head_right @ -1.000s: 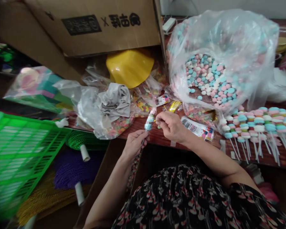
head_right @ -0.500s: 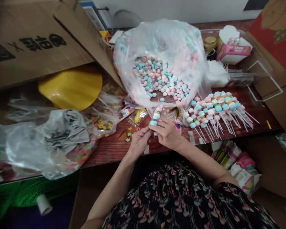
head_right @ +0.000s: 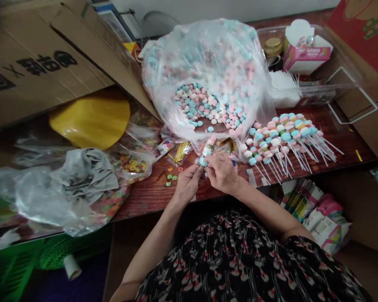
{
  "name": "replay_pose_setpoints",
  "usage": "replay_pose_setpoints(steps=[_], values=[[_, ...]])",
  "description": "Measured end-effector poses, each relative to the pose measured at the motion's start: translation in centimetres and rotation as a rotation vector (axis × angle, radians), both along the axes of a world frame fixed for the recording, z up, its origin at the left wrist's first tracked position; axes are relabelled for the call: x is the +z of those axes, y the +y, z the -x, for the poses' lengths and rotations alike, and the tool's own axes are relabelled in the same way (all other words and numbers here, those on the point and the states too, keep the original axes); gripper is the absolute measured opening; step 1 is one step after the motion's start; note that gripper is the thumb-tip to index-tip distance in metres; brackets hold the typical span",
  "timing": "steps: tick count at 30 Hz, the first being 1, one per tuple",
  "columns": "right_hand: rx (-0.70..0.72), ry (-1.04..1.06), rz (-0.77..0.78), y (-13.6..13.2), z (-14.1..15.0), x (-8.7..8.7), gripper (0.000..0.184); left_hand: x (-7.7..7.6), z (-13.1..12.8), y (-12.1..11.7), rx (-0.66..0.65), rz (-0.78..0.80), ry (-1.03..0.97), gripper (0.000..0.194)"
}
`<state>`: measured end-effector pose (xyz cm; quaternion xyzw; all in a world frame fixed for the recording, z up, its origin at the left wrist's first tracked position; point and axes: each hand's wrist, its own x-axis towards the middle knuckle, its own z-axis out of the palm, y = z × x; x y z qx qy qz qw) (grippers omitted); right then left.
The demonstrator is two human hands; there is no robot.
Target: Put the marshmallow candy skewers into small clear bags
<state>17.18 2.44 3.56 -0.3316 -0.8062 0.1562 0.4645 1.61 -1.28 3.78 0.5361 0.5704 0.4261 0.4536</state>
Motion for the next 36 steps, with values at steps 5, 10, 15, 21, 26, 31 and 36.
replay_pose_setpoints(steps=[5,10,15,21,26,31,36], values=[[0.033,-0.056,-0.009,-0.4,-0.2,0.1,0.012,-0.5,0.1,-0.3,0.022,-0.01,-0.034,0.04],[0.048,0.249,0.545,-1.7,0.0,-0.6,0.012,-0.4,-0.4,-0.5,0.052,-0.01,-0.099,0.039],[0.157,0.714,1.046,-1.3,-0.3,-0.8,0.025,0.5,-0.8,-0.5,-0.003,-0.053,-0.034,0.04],[0.309,0.58,1.159,0.2,-1.7,-0.4,0.023,1.5,-1.0,0.1,-0.084,-0.105,0.02,0.039],[0.544,0.286,1.025,0.8,-3.2,0.2,0.021,2.5,-0.8,0.1,-0.233,0.184,-0.172,0.039],[0.535,-0.155,0.283,-0.2,-4.9,1.2,0.023,2.8,-0.1,-0.5,-0.473,0.657,-0.464,0.034],[0.607,-0.351,-0.473,-1.2,-6.2,2.5,0.02,3.3,-0.1,-0.7,-0.752,0.82,-0.483,0.028]])
